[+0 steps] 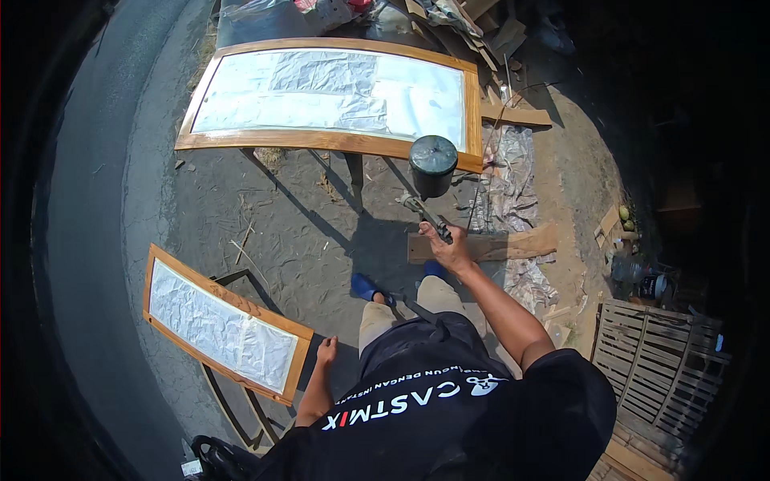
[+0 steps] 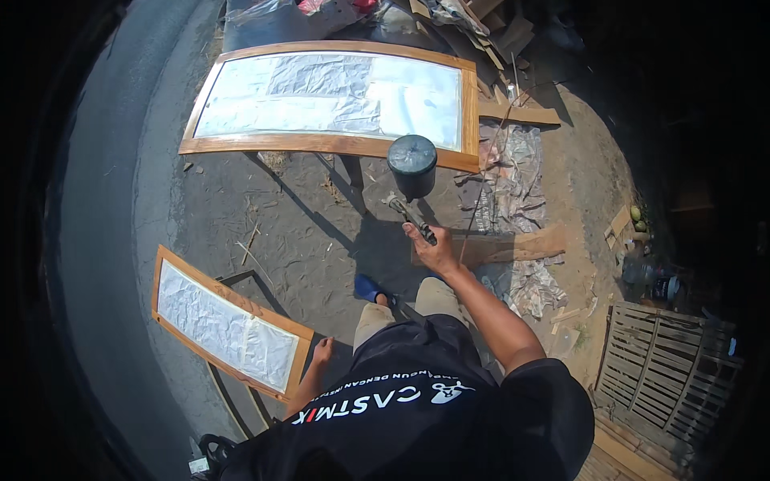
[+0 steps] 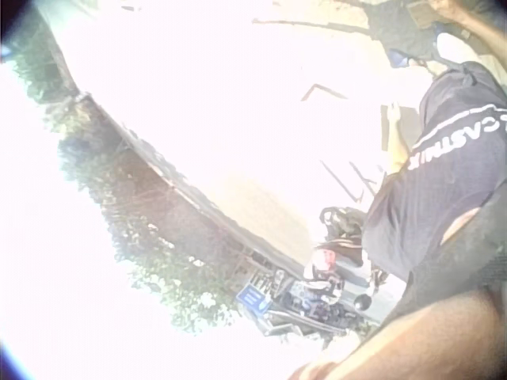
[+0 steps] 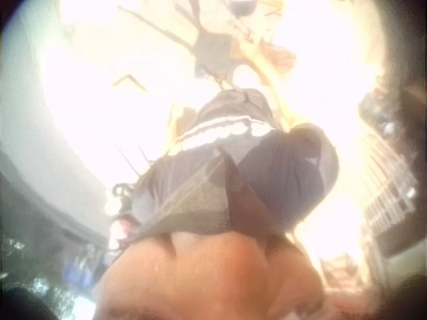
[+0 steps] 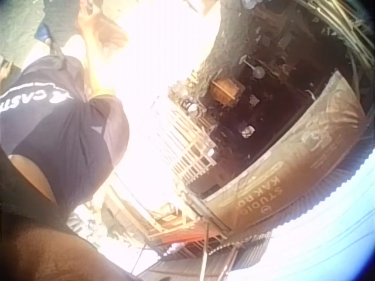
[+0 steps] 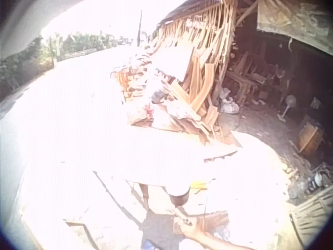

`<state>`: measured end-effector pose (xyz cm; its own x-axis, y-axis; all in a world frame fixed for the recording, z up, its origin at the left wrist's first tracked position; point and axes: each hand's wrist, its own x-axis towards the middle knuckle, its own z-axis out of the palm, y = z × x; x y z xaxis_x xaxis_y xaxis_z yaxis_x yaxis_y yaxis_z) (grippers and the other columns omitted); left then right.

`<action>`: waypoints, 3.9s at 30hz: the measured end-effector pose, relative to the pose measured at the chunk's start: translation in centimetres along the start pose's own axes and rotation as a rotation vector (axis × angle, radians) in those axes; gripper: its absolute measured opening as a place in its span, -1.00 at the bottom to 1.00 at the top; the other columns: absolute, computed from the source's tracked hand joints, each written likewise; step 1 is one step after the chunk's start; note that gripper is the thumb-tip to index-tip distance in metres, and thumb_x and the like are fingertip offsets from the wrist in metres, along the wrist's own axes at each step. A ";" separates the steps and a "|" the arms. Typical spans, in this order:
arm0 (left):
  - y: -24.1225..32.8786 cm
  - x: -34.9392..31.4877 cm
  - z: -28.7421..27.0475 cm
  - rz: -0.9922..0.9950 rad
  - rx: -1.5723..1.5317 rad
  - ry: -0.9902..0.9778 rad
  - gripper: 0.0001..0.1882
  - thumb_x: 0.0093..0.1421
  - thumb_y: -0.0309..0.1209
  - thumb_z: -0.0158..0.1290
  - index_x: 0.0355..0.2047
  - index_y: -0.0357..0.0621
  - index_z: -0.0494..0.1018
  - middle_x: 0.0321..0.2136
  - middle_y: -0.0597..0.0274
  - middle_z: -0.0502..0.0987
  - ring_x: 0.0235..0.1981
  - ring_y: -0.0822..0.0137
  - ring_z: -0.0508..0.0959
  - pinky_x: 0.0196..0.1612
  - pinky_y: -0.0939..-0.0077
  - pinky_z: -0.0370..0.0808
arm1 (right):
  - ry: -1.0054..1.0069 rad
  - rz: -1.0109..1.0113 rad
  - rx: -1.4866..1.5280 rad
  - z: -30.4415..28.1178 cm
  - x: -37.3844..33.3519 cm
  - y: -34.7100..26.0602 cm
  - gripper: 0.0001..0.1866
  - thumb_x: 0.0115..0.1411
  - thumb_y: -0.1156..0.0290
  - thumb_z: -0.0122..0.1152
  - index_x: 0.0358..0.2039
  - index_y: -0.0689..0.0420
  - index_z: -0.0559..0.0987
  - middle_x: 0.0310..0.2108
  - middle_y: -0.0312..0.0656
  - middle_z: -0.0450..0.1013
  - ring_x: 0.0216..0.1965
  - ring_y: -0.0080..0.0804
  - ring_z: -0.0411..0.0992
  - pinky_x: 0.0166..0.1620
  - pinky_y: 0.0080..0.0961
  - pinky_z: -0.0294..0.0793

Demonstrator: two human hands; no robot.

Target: The person uses a spray gun to apply a liquid coating to wooden frames, then mixes a substance in a small cup using a bottle and a thin stick, and continues spraying the frames before moving them.

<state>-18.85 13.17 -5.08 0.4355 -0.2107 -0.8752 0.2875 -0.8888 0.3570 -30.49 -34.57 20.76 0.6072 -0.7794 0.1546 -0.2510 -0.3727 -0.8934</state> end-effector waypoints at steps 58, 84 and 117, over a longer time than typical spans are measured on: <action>27.3 -14.0 32.6 0.078 -0.115 -0.065 -0.55 0.30 -0.22 0.05 0.12 -0.19 0.50 -0.06 -0.06 0.64 0.01 0.12 0.61 0.06 0.34 0.51 | -0.159 0.183 0.117 -40.4 4.5 19.6 -0.67 0.31 0.19 0.32 -0.24 0.27 0.69 -0.47 -0.12 0.64 -0.42 -0.52 0.59 -0.29 -0.48 0.52; 27.2 -13.2 31.3 -0.065 0.357 -0.210 -0.54 0.27 -0.26 0.06 0.16 -0.09 0.51 -0.01 -0.10 0.62 0.07 0.05 0.58 0.12 0.37 0.49 | -0.256 0.179 0.025 -40.2 15.4 17.4 -0.62 0.30 0.11 0.32 -0.31 0.24 0.72 -0.45 -0.10 0.66 -0.40 -0.35 0.64 -0.29 -0.45 0.52; 36.8 -14.7 56.0 -0.003 -0.447 0.079 -0.64 0.40 -0.36 -0.01 0.09 -0.33 0.47 -0.21 0.08 0.64 -0.20 0.33 0.63 -0.05 0.42 0.56 | -0.031 0.108 -0.022 -38.3 44.0 31.3 -0.42 0.29 -0.13 0.26 -0.32 0.27 0.67 -0.60 -0.27 0.56 -0.51 -0.55 0.48 -0.30 -0.50 0.44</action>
<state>-62.48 -39.21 2.66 0.4929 -0.1617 -0.8549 0.6212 -0.6226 0.4759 -40.52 -99.88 15.76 0.5985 -0.7999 0.0442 -0.3330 -0.2986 -0.8944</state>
